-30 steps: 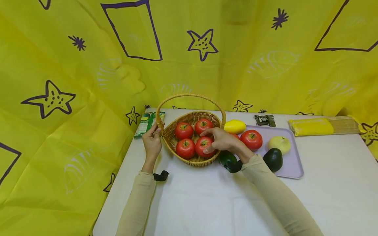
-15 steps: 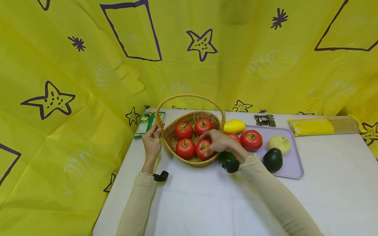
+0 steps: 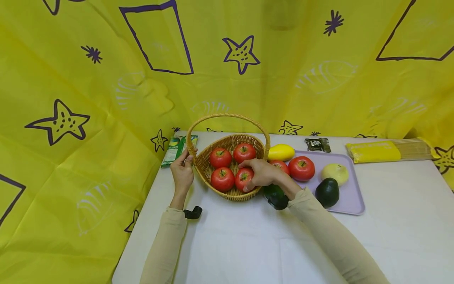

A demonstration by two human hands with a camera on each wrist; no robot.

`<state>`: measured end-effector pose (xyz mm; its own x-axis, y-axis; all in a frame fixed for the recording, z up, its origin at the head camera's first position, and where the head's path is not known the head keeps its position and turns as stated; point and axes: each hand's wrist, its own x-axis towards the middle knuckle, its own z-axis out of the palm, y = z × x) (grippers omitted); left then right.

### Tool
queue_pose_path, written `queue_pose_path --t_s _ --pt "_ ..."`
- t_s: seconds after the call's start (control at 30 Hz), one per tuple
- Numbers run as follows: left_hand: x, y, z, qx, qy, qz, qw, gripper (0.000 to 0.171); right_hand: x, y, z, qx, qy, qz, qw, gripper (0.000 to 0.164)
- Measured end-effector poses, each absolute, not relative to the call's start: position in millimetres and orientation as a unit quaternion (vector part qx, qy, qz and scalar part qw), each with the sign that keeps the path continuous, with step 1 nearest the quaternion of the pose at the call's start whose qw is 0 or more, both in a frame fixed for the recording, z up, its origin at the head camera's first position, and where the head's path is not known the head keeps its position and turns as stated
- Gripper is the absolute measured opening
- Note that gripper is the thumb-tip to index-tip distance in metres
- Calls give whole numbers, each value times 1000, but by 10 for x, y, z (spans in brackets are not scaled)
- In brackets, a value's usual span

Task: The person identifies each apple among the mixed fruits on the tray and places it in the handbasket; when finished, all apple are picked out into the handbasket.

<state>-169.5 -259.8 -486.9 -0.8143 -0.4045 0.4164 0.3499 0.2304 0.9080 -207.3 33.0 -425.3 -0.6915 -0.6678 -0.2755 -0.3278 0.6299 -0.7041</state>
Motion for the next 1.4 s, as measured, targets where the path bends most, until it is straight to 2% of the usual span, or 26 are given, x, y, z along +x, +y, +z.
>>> queue_pose_path --t_s 0.33,0.53,0.77,0.93,1.07,1.4 --pt "-1690 -2596 -4870 18 -726 -617 302 37 -2017 572 -4191 -327 838 -380 217 66" --pt "-1696 -2590 -4864 17 -724 -620 300 37 -2059 863 -4162 -349 772 -485 215 59" --pt "-1698 -2574 -4865 22 -728 -615 303 37 -2123 1247 -4114 -320 753 -558 140 53" --pt "-1689 -2565 -4862 27 -725 -617 303 37 -2173 1507 -4140 -293 758 -575 93 67" --pt "-1684 -2562 -4858 30 -724 -621 300 37 -2201 1662 -4182 -277 754 -590 81 83" --pt "-1682 -2559 -4853 30 -716 -630 300 37 -2256 1892 -4291 -249 821 -495 134 93"
